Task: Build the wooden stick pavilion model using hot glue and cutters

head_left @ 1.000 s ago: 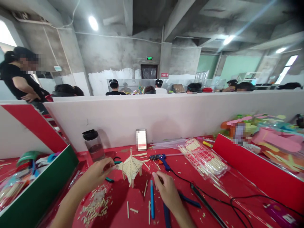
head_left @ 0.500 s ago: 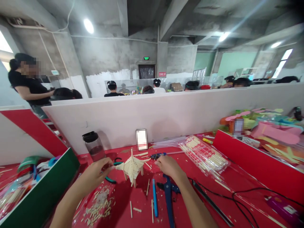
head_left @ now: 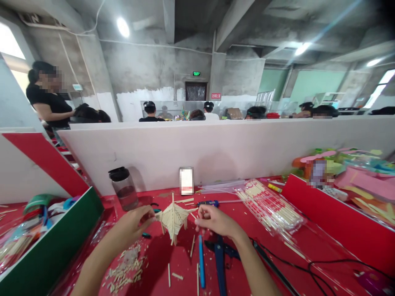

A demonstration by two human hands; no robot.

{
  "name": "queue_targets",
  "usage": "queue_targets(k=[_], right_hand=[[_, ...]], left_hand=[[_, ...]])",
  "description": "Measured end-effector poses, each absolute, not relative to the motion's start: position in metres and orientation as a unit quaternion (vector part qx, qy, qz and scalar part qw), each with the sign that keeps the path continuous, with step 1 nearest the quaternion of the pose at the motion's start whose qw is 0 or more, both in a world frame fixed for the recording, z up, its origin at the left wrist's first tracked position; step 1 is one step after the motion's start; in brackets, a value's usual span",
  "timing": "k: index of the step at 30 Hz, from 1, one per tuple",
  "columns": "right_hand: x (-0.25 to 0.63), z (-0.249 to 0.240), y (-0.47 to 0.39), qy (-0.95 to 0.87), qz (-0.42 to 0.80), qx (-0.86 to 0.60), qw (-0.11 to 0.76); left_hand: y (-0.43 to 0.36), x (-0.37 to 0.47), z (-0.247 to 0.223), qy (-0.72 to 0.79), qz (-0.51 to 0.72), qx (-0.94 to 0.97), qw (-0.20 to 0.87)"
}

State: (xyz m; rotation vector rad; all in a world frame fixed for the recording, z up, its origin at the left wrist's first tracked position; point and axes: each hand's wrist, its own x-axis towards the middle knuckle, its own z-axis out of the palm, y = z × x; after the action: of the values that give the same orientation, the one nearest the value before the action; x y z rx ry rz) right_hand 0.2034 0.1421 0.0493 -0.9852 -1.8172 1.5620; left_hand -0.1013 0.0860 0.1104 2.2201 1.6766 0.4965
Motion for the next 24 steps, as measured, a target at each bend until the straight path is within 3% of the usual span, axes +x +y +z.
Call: queue_targets(k=[24], right_hand=[[0.146, 0.042, 0.127, -0.631, 0.556, -0.419, 0.341]], left_hand=[[0.085, -0.083, 0.104, 0.547, 0.189, 0.806, 0.127]])
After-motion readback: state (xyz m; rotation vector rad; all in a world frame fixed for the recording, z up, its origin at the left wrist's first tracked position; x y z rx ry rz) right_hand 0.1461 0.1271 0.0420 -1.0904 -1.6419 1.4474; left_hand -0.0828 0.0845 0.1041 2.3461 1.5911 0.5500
